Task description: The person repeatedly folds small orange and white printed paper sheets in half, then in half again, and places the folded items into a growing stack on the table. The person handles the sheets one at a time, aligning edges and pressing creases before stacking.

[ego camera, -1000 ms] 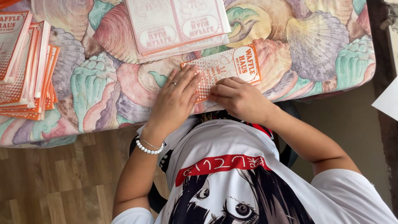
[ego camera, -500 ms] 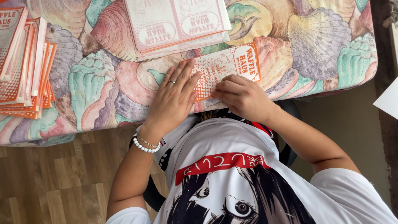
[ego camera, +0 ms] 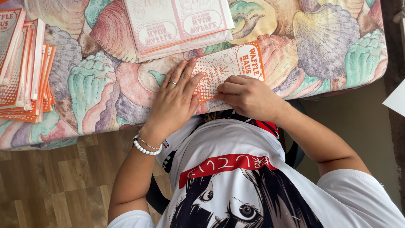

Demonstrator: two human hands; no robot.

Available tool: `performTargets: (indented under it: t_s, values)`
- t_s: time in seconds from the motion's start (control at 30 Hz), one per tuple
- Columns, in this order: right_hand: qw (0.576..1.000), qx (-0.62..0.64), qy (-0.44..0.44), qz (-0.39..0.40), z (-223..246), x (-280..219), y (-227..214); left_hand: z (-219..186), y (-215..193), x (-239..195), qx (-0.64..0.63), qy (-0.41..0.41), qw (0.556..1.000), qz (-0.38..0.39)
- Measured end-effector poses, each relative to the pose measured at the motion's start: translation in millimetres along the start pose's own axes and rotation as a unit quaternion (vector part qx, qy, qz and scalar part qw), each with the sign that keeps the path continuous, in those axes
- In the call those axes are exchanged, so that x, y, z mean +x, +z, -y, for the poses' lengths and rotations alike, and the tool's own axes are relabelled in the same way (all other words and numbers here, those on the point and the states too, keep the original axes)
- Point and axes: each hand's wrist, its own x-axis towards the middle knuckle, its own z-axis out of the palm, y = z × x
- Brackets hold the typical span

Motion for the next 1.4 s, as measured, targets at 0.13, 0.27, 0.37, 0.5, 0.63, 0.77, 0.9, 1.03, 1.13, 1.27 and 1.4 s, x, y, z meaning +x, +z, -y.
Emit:
performTargets:
  t_s: [0.13, 0.27, 0.37, 0.5, 0.63, 0.77, 0.9, 1.03, 1.13, 1.27, 1.4]
  values:
    - [0.998, 0.036, 0.028, 0.050, -3, 9, -8, -3, 2, 1, 0.010, -0.004, 1.000, -0.004]
    - [0.991, 0.077, 0.090, 0.067, -8, 17, -4, 0, -1, 2, 0.012, 0.001, 1.000, 0.000]
    - [0.983, 0.085, 0.144, 0.071, -6, 23, -3, 5, -1, 3, 0.011, 0.002, 1.000, 0.001]
    - [0.956, 0.038, 0.276, 0.088, -30, 6, 26, 8, -2, 5, 0.004, 0.003, 1.000, -0.008]
    - [0.953, 0.008, 0.277, 0.122, -14, 37, 7, 10, -1, 5, -0.007, 0.010, 1.000, -0.012]
    - [0.943, -0.056, 0.277, 0.173, -19, 45, 10, 14, 2, 4, 0.006, 0.010, 1.000, -0.016]
    - [0.941, -0.063, 0.269, 0.196, -30, 49, -1, 10, -5, 6, 0.003, 0.007, 1.000, -0.013]
    - [0.937, -0.111, 0.265, 0.197, -48, 26, -12, 12, -1, 4, 0.013, 0.009, 1.000, -0.013]
    - [0.929, -0.105, 0.293, 0.198, -64, 1, -18, 9, -6, 5, 0.016, 0.005, 1.000, -0.020]
    - [0.919, -0.214, 0.287, 0.162, -77, -27, -30, 4, -17, 8, 0.042, 0.012, 0.999, -0.018]
    - [0.910, -0.231, 0.311, 0.150, -79, -49, -33, 3, -17, 8, 0.030, 0.012, 0.999, -0.026]
